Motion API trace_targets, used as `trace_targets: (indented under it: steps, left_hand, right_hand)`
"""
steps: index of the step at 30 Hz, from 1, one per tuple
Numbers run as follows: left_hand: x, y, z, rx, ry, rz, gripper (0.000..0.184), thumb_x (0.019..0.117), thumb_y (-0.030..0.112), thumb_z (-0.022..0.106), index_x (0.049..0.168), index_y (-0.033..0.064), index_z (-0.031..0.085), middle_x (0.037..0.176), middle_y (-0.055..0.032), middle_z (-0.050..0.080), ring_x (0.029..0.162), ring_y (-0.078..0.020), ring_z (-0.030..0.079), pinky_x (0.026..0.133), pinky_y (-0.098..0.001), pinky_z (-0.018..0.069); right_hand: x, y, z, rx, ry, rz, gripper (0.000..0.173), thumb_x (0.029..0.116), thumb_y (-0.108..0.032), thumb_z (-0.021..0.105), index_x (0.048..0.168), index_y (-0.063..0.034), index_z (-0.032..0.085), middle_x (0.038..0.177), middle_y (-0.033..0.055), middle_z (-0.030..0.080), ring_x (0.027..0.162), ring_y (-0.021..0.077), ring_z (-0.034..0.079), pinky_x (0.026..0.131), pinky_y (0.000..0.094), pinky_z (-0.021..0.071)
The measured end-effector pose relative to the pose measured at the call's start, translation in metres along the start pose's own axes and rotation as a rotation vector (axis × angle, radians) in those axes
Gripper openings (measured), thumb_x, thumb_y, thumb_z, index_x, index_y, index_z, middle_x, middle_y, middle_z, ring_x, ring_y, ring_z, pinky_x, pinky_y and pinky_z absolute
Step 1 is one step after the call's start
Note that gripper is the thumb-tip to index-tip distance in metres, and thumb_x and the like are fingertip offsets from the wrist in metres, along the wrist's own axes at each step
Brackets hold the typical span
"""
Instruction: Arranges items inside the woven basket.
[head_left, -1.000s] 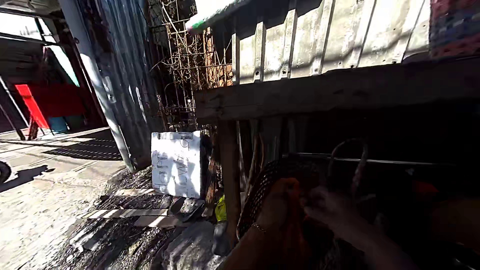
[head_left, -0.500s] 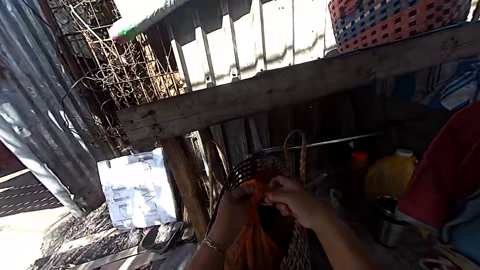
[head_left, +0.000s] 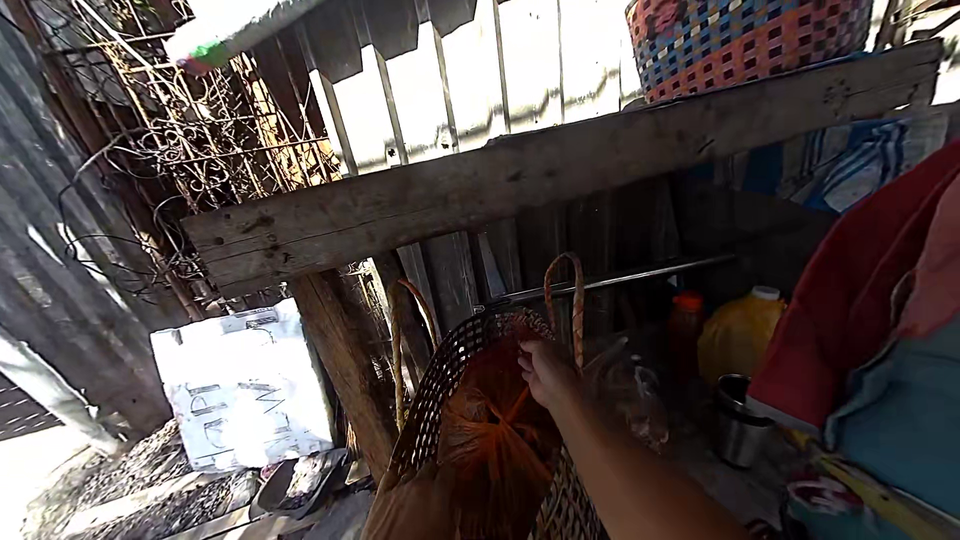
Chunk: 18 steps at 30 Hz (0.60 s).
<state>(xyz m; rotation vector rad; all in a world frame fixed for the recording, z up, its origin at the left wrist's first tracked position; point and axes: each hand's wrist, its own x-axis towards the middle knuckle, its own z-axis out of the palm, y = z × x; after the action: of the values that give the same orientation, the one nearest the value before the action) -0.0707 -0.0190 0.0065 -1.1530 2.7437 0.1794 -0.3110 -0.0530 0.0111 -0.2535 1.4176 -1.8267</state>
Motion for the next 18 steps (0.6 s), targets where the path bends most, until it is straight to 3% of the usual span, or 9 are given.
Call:
trace_targets:
  steps: [3,5,7,10,12,14,16,17,18]
  left_hand:
    - [0.009,-0.019,-0.002,-0.228,0.025,0.255,0.027,0.1001,0.010,0.049,0.105,-0.0066,0.069,0.119,-0.0256,0.064,0.119,-0.0424,0.059,0.100,-0.0641,0.0419]
    - [0.025,-0.025,0.000,-0.554,0.164,0.439,0.026,0.0913,0.003,0.049,0.091,-0.0034,0.074,0.123,-0.0204,0.064,0.122,-0.0303,0.057,0.104,-0.0479,0.0451]
    - [0.043,-0.012,0.000,-0.938,0.210,0.470,0.031,0.0878,0.004,0.045,0.089,0.0037,0.076,0.136,-0.0106,0.062,0.129,-0.0153,0.055,0.108,-0.0339,0.0456]
    - [0.077,0.014,0.004,-1.371,0.181,0.393,0.033,0.0987,0.008,0.043,0.106,0.0052,0.075,0.115,-0.0024,0.073,0.107,-0.0094,0.066,0.095,-0.0307,0.0530]
    - [0.088,0.026,-0.006,-1.431,0.126,0.267,0.030,0.1086,0.013,0.040,0.119,0.0016,0.065,0.104,-0.0045,0.071,0.097,-0.0120,0.068,0.090,-0.0313,0.0556]
    - [0.094,0.033,-0.014,-1.365,0.114,0.141,0.025,0.1095,0.015,0.044,0.122,0.0013,0.060,0.098,-0.0065,0.071,0.089,-0.0141,0.069,0.082,-0.0308,0.0571]
    - [0.098,0.031,-0.008,-1.211,0.110,0.190,0.033,0.1006,0.013,0.060,0.130,-0.0011,0.059,0.118,-0.0115,0.067,0.106,-0.0169,0.066,0.094,-0.0341,0.0543]
    - [0.101,0.031,-0.002,-1.117,0.146,0.236,0.039,0.0960,0.017,0.066,0.130,-0.0009,0.062,0.122,-0.0126,0.066,0.110,-0.0176,0.065,0.098,-0.0358,0.0530]
    - [0.105,0.032,0.005,-1.043,0.228,0.273,0.035,0.0929,0.021,0.070,0.121,0.0011,0.068,0.113,-0.0098,0.070,0.104,-0.0150,0.067,0.094,-0.0351,0.0544]
  right_hand:
    - [0.003,0.007,0.001,-0.105,0.011,-0.005,0.054,0.1003,-0.006,0.060,0.149,0.0008,0.039,0.148,0.0267,0.046,0.131,0.0363,0.053,0.103,0.0489,0.0484]
    - [0.004,0.007,-0.002,-0.149,0.003,-0.016,0.060,0.0979,-0.004,0.064,0.150,0.0022,0.036,0.147,0.0279,0.046,0.127,0.0359,0.057,0.102,0.0460,0.0515]
    - [0.004,0.007,-0.007,-0.213,-0.012,-0.028,0.059,0.0974,-0.004,0.065,0.149,0.0025,0.036,0.140,0.0269,0.049,0.115,0.0316,0.060,0.094,0.0415,0.0530]
    - [-0.002,-0.001,-0.015,-0.329,-0.069,-0.110,0.060,0.0973,-0.008,0.066,0.148,0.0018,0.036,0.136,0.0243,0.053,0.110,0.0282,0.061,0.091,0.0407,0.0523]
    - [-0.013,-0.015,-0.017,-0.361,-0.115,-0.179,0.056,0.0992,-0.011,0.065,0.147,0.0001,0.039,0.138,0.0225,0.053,0.114,0.0280,0.060,0.093,0.0416,0.0514]
    - [-0.026,-0.031,-0.017,-0.422,-0.168,-0.292,0.047,0.1016,-0.015,0.063,0.142,0.0009,0.045,0.136,0.0206,0.055,0.111,0.0260,0.062,0.093,0.0403,0.0522]
    - [-0.040,-0.040,-0.021,-0.605,-0.280,-0.434,0.041,0.1041,-0.022,0.060,0.136,0.0023,0.051,0.127,0.0217,0.061,0.108,0.0269,0.065,0.094,0.0421,0.0530]
    - [-0.046,-0.043,-0.023,-0.742,-0.372,-0.518,0.037,0.1057,-0.024,0.056,0.133,0.0011,0.054,0.116,0.0196,0.065,0.100,0.0254,0.067,0.091,0.0415,0.0547]
    - [-0.054,-0.046,-0.024,-0.864,-0.492,-0.593,0.035,0.1074,-0.026,0.050,0.131,-0.0012,0.055,0.106,0.0161,0.066,0.091,0.0231,0.067,0.086,0.0406,0.0552]
